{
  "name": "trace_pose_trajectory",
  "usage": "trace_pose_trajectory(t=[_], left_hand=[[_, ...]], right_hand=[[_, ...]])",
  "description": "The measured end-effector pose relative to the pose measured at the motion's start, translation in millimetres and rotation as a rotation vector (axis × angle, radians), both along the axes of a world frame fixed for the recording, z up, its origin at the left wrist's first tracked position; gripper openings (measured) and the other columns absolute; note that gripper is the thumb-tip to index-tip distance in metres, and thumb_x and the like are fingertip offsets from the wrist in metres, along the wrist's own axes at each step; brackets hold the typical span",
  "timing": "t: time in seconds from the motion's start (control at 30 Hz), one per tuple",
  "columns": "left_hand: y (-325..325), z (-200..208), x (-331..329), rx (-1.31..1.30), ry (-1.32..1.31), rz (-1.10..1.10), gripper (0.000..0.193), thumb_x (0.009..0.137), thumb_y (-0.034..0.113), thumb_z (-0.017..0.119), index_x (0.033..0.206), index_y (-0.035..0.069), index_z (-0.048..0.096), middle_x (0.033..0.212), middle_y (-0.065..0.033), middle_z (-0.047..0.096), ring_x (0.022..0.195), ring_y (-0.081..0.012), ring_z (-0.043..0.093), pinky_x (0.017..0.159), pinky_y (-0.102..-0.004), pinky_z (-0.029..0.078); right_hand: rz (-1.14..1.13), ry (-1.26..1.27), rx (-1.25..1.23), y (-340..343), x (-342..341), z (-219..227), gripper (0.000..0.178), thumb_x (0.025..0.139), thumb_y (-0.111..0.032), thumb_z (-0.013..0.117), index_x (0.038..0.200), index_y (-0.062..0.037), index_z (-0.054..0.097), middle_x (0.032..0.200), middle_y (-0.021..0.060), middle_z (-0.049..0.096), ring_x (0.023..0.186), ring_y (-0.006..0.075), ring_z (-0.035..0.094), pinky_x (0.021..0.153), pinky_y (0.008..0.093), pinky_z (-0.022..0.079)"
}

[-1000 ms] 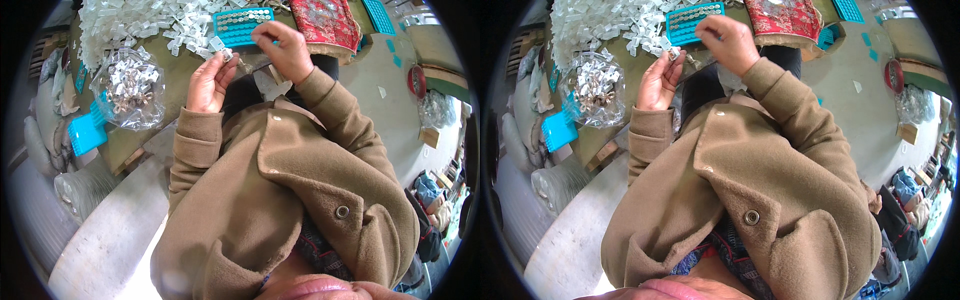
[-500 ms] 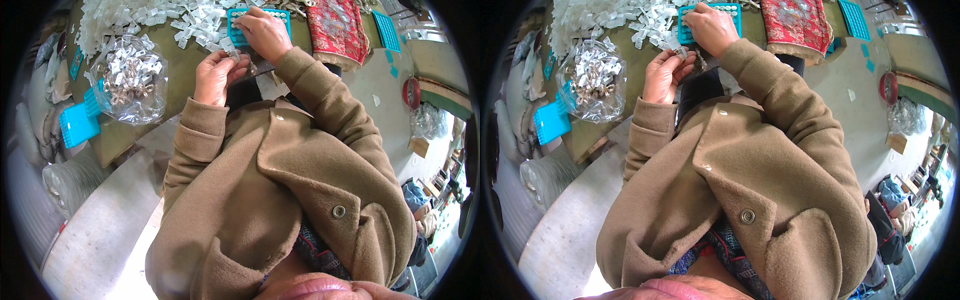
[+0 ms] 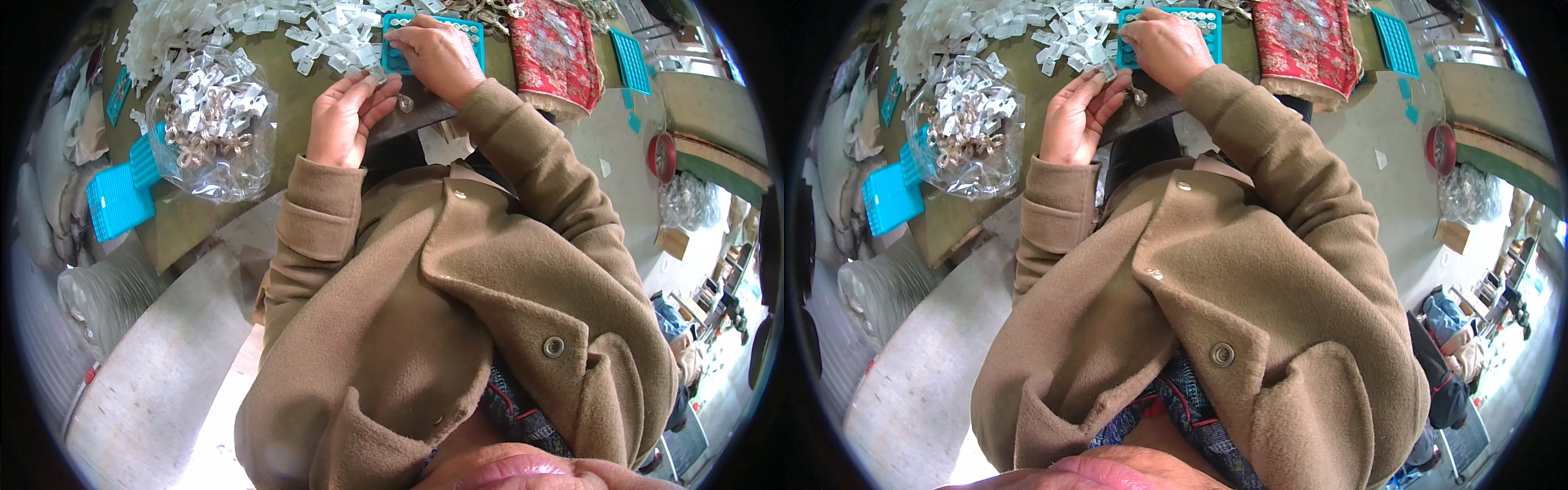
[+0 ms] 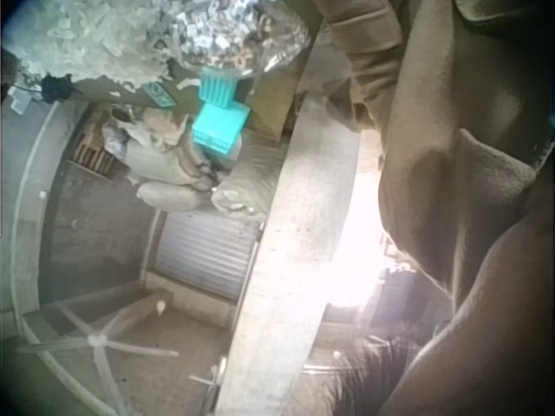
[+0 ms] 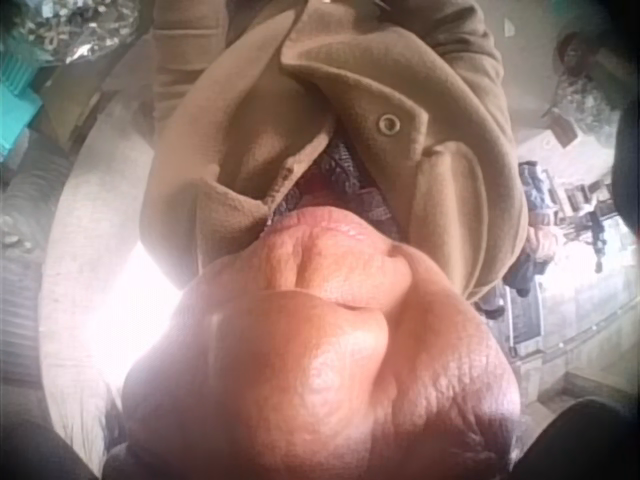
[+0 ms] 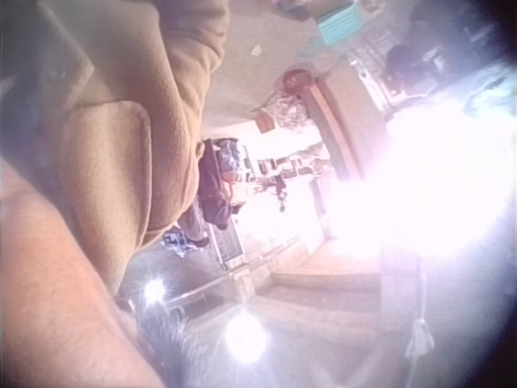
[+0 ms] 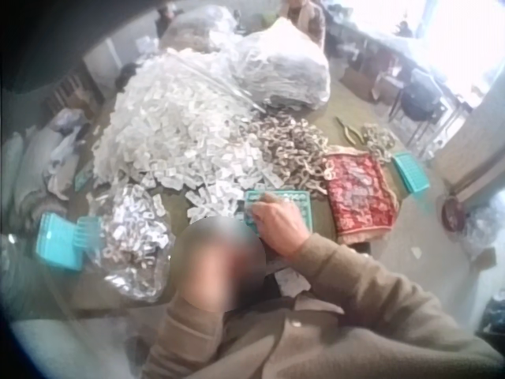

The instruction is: The person repeatedly picks small white plastic pieces and metal fasteners from a table and inserts the fasteners into the plastic pieces. The person places the assembled units into a blue tray and occasionally moves piles of parts aside to access more.

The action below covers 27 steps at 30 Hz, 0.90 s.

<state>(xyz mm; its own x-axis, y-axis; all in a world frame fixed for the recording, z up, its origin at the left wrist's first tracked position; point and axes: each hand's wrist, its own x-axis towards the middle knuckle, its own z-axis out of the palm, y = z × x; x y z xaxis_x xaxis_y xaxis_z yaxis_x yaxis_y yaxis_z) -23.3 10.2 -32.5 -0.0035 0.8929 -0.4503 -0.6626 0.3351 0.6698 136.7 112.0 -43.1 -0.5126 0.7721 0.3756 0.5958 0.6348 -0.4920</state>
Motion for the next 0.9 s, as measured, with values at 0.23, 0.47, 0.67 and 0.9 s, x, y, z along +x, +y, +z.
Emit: trace_pose_trajectory(t=[0.23, 0.47, 0.67, 0.9], left_hand=[[3, 2, -1, 0.003, 0.042, -0.019, 0.021, 0.097, 0.008, 0.057, 0.114, -0.004, 0.061, 0.113, -0.0195, 0.068, 0.101, -0.0215, 0.07, 0.079, -0.0256, 0.061], [0, 6, 2, 0.004, 0.02, -0.054, 0.025, 0.096, 0.009, 0.061, 0.117, -0.004, 0.06, 0.106, -0.0138, 0.07, 0.094, -0.0191, 0.071, 0.074, -0.0239, 0.061], [0, 5, 10, 0.036, 0.055, -0.038, 0.03, 0.094, 0.006, 0.062, 0.121, -0.006, 0.058, 0.104, -0.0121, 0.069, 0.09, -0.0161, 0.07, 0.073, -0.0224, 0.06], [0, 1, 7, 0.031, 0.077, -0.064, 0.028, 0.094, 0.006, 0.063, 0.12, -0.003, 0.06, 0.109, -0.0102, 0.068, 0.097, -0.0171, 0.069, 0.08, -0.0232, 0.06]], right_hand=[[0.029, -0.134, 0.017, -4, 4, 10, 0.018, 0.088, -0.02, 0.066, 0.1, -0.0069, 0.066, 0.093, 0.0141, 0.066, 0.083, 0.0355, 0.065, 0.072, 0.0423, 0.053], [0.098, 0.146, -0.136, -23, 15, 36, 0.016, 0.086, -0.017, 0.067, 0.097, -0.0057, 0.064, 0.086, 0.0125, 0.063, 0.078, 0.0308, 0.064, 0.068, 0.0391, 0.051], [0.145, 0.157, 0.031, -33, 15, 31, 0.011, 0.085, -0.011, 0.07, 0.094, -0.0065, 0.064, 0.084, 0.0084, 0.065, 0.074, 0.0264, 0.066, 0.067, 0.0318, 0.053], [0.172, 0.236, -0.126, -35, 21, 29, 0.008, 0.084, -0.006, 0.069, 0.092, -0.0066, 0.069, 0.087, 0.0095, 0.067, 0.077, 0.0265, 0.068, 0.068, 0.0325, 0.054]])
